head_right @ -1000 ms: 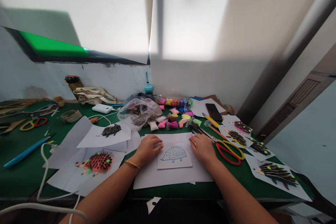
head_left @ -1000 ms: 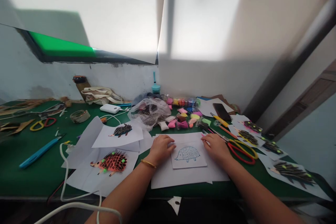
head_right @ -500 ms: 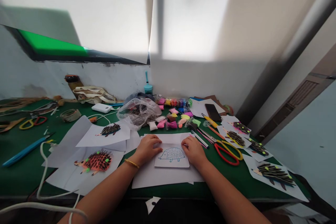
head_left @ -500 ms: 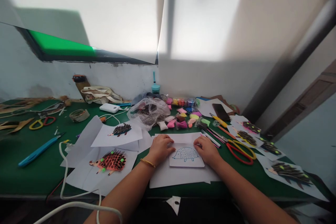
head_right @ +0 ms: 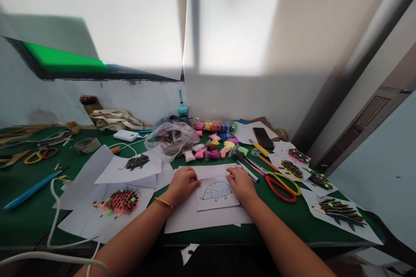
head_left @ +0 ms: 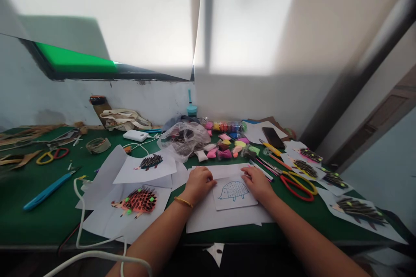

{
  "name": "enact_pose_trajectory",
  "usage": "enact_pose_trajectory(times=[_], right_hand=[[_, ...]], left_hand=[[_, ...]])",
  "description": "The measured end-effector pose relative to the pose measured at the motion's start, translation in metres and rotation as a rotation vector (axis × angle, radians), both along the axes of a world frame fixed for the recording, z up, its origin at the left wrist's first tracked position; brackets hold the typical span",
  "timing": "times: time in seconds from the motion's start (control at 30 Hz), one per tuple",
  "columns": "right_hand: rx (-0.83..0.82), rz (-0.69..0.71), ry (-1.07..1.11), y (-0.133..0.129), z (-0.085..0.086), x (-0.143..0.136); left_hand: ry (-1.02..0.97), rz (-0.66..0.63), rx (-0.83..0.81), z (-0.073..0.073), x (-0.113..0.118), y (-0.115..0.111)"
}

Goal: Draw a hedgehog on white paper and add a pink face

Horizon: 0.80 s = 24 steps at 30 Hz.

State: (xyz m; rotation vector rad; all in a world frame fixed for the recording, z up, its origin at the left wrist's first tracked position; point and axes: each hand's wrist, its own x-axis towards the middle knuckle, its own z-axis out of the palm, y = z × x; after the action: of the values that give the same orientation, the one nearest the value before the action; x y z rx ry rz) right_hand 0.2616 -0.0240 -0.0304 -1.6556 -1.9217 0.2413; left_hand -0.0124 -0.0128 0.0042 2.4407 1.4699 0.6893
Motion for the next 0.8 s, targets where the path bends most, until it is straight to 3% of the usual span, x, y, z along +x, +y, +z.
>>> enact_pose_trajectory(times=[0.2,0.5,0.8], right_hand=[[-0.010,-0.004,-0.138,-0.001,0.003,-0.004],[-0.038,0.040,-0.085,-0.005,0.012,-0.005],[0.007,0.042,-0.055,-0.005,0.009,-0.003]], left_hand=[[0.093,-0.007,0.007,-0.004,0.001,0.000],[0.030,-0.029,-0.001,-0.001,0.004,-0.002],[-0.045,0.012,0.014,0.002,0.002,-0.001]])
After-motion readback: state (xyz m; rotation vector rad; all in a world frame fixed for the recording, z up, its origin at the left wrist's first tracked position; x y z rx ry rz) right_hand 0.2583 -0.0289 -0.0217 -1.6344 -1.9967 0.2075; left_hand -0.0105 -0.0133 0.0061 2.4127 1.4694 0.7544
